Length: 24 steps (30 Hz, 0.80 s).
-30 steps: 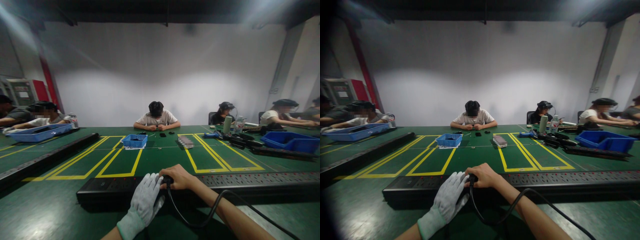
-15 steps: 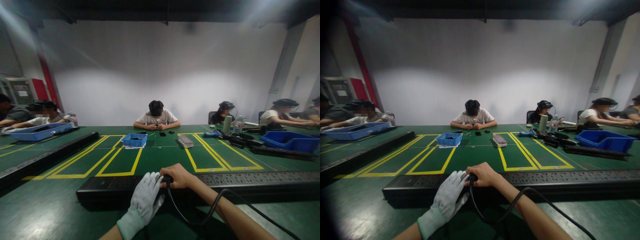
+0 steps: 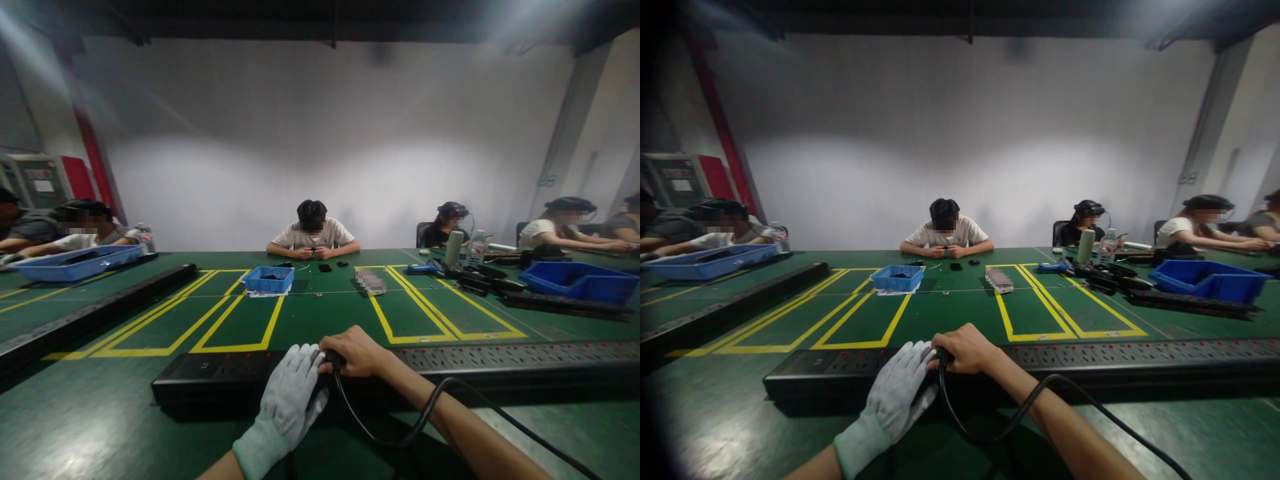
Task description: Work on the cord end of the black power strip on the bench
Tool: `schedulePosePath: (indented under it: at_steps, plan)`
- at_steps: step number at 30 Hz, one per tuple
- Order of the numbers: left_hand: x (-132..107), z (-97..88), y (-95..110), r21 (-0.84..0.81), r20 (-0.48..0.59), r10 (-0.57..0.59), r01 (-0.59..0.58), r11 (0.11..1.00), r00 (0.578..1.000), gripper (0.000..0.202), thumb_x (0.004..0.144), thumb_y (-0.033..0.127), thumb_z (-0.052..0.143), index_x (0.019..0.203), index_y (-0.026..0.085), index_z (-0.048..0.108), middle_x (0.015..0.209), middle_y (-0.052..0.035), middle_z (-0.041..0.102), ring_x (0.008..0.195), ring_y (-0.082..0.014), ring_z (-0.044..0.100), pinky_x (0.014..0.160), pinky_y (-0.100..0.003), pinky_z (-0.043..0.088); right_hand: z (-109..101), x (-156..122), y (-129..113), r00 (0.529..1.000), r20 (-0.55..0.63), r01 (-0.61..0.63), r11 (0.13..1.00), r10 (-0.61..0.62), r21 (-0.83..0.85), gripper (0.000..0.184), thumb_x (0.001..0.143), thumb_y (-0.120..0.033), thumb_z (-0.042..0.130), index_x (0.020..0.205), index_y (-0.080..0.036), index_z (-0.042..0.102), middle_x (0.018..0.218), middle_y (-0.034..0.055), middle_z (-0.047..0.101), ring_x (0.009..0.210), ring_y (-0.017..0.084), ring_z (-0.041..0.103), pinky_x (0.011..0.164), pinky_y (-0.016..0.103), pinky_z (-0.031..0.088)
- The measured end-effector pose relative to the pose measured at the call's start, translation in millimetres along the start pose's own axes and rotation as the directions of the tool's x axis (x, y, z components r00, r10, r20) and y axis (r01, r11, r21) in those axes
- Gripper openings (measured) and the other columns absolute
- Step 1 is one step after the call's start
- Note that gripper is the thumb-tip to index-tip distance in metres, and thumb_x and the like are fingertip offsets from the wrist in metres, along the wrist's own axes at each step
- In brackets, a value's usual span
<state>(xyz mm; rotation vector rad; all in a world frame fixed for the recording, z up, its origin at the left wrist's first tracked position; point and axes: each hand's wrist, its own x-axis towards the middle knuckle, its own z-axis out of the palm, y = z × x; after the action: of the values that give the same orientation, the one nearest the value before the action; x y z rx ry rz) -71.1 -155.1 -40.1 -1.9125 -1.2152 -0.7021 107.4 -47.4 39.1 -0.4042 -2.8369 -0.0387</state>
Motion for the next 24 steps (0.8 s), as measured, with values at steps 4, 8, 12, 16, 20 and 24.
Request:
schedulePosePath:
  at_steps: [4, 8, 12, 16, 20, 24]
  plan:
    - [4.4, -4.8, -0.3, -0.004, 0.029, 0.015, -0.015, 1.000, 0.999, 0.052, 0.082, 0.026, 0.051, 0.132, 0.012, 0.043, 0.129, -0.0120, 0.052, 0.122, -0.0273, 0.045, 0.104, -0.048, 0.035, 0.9, -0.5, 0.2, 1.000, -0.010, 0.001, 1.000, -0.001, -0.013, 0.035, 0.089, -0.053, 0.045, 0.103, -0.022, 0.052, 0.087, 0.0028, 0.067, 0.072, 0.015, 0.061, 0.057, 0.023, 0.029]
    - [7.8, -9.3, -2.1, 0.006, 0.061, -0.003, 0.002, 1.000, 0.998, 0.056, 0.085, 0.035, 0.048, 0.135, 0.012, 0.038, 0.127, -0.0132, 0.054, 0.119, -0.0272, 0.047, 0.105, -0.050, 0.032, 4.5, -2.0, 3.7, 0.994, -0.094, -0.055, 0.998, 0.058, 0.029, 0.029, 0.091, -0.046, 0.042, 0.104, -0.022, 0.049, 0.081, 0.0017, 0.067, 0.067, 0.015, 0.060, 0.056, 0.023, 0.029]
    - [9.2, -11.5, -4.0, 0.037, 0.101, -0.050, 0.047, 0.998, 0.994, 0.062, 0.086, 0.044, 0.047, 0.136, 0.010, 0.036, 0.126, -0.0153, 0.053, 0.118, -0.0281, 0.048, 0.106, -0.051, 0.029, 8.8, -2.3, 8.4, 0.955, -0.232, -0.140, 0.971, 0.184, 0.194, 0.024, 0.093, -0.043, 0.038, 0.099, -0.021, 0.046, 0.069, -0.0018, 0.064, 0.061, 0.013, 0.058, 0.058, 0.022, 0.031]
    - [7.2, -8.1, -9.2, 0.074, 0.103, -0.084, 0.077, 0.994, 0.991, 0.066, 0.084, 0.052, 0.046, 0.135, 0.010, 0.037, 0.128, -0.0164, 0.052, 0.119, -0.0295, 0.047, 0.107, -0.052, 0.026, 14.0, 0.0, 11.8, 0.954, -0.201, -0.184, 0.964, 0.223, 0.192, 0.025, 0.090, -0.046, 0.043, 0.093, -0.022, 0.048, 0.066, -0.0023, 0.062, 0.059, 0.013, 0.057, 0.055, 0.021, 0.029]
    - [1.0, -3.1, -17.2, 0.102, 0.086, -0.122, 0.113, 0.988, 0.989, 0.068, 0.083, 0.056, 0.046, 0.131, 0.008, 0.042, 0.124, -0.0177, 0.054, 0.117, -0.0311, 0.048, 0.105, -0.055, 0.025, 19.8, 2.0, 14.9, 0.951, -0.170, -0.233, 0.960, 0.258, 0.153, 0.023, 0.089, -0.045, 0.046, 0.091, -0.022, 0.049, 0.066, -0.0025, 0.062, 0.061, 0.014, 0.058, 0.054, 0.021, 0.027]
    - [-4.9, -1.3, -19.6, 0.088, 0.088, -0.113, 0.105, 0.991, 0.990, 0.060, 0.083, 0.050, 0.050, 0.127, 0.011, 0.047, 0.121, -0.0157, 0.057, 0.115, -0.0289, 0.050, 0.102, -0.049, 0.035, 23.9, 6.2, 11.9, 0.951, -0.172, -0.239, 0.964, 0.257, 0.115, 0.023, 0.090, -0.045, 0.044, 0.093, -0.023, 0.049, 0.067, -0.0027, 0.063, 0.062, 0.015, 0.059, 0.055, 0.021, 0.027]
